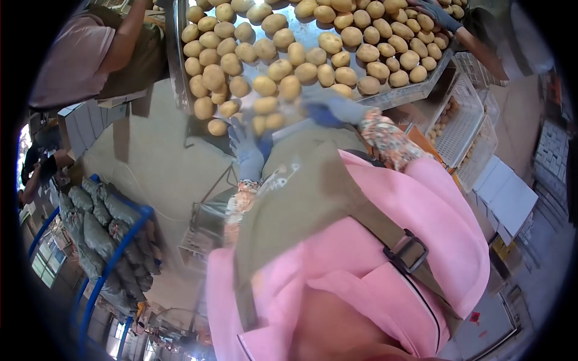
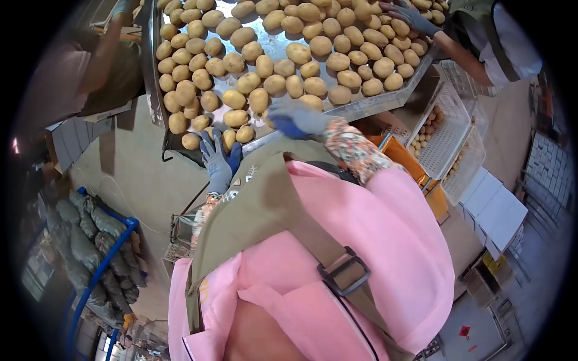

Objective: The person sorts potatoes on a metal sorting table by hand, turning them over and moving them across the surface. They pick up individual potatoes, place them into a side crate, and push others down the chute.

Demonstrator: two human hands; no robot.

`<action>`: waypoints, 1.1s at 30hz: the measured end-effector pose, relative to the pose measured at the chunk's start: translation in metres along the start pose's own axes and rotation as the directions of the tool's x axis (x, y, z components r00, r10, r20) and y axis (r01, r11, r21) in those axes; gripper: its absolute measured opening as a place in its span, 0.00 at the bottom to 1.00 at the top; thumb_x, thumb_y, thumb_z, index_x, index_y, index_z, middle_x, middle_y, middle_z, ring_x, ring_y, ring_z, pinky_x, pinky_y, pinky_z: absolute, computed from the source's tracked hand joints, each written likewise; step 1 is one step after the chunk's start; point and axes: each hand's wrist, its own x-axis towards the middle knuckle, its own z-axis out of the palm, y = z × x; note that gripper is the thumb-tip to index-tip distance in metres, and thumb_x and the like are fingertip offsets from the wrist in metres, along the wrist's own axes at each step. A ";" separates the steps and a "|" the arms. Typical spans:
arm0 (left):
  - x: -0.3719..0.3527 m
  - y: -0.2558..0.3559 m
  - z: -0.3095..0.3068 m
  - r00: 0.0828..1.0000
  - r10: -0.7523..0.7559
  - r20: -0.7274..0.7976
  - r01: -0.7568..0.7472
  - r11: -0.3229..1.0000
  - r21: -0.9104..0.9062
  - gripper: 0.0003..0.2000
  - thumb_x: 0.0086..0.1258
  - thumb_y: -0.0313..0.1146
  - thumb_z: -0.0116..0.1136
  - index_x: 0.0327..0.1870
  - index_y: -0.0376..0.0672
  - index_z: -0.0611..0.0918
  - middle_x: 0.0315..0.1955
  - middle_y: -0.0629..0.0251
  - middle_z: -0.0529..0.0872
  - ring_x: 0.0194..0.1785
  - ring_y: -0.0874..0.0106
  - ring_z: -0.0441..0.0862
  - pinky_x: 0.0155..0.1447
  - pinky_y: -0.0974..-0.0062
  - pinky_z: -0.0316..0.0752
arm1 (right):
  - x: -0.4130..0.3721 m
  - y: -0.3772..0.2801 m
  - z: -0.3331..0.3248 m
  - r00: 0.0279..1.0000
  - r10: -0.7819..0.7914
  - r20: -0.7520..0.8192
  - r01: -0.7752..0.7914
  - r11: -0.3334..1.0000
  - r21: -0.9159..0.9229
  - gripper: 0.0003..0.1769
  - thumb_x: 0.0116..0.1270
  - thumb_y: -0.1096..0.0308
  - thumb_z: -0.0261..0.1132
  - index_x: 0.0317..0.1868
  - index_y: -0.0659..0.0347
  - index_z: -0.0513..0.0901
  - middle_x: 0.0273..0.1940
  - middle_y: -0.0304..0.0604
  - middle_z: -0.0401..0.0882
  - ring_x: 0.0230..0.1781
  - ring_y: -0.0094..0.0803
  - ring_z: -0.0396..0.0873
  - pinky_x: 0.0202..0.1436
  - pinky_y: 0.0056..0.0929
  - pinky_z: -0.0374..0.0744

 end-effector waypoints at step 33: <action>0.014 -0.018 -0.009 0.967 -0.206 0.149 0.232 0.474 -0.849 0.32 0.75 0.39 0.51 0.70 0.27 0.55 0.51 0.64 0.76 0.50 0.75 0.73 0.54 0.78 0.70 | 0.131 -0.010 0.126 0.881 -0.355 0.313 0.351 0.045 -0.935 0.29 0.70 0.55 0.53 0.70 0.51 0.66 0.71 0.45 0.61 0.76 0.59 0.47 0.75 0.63 0.43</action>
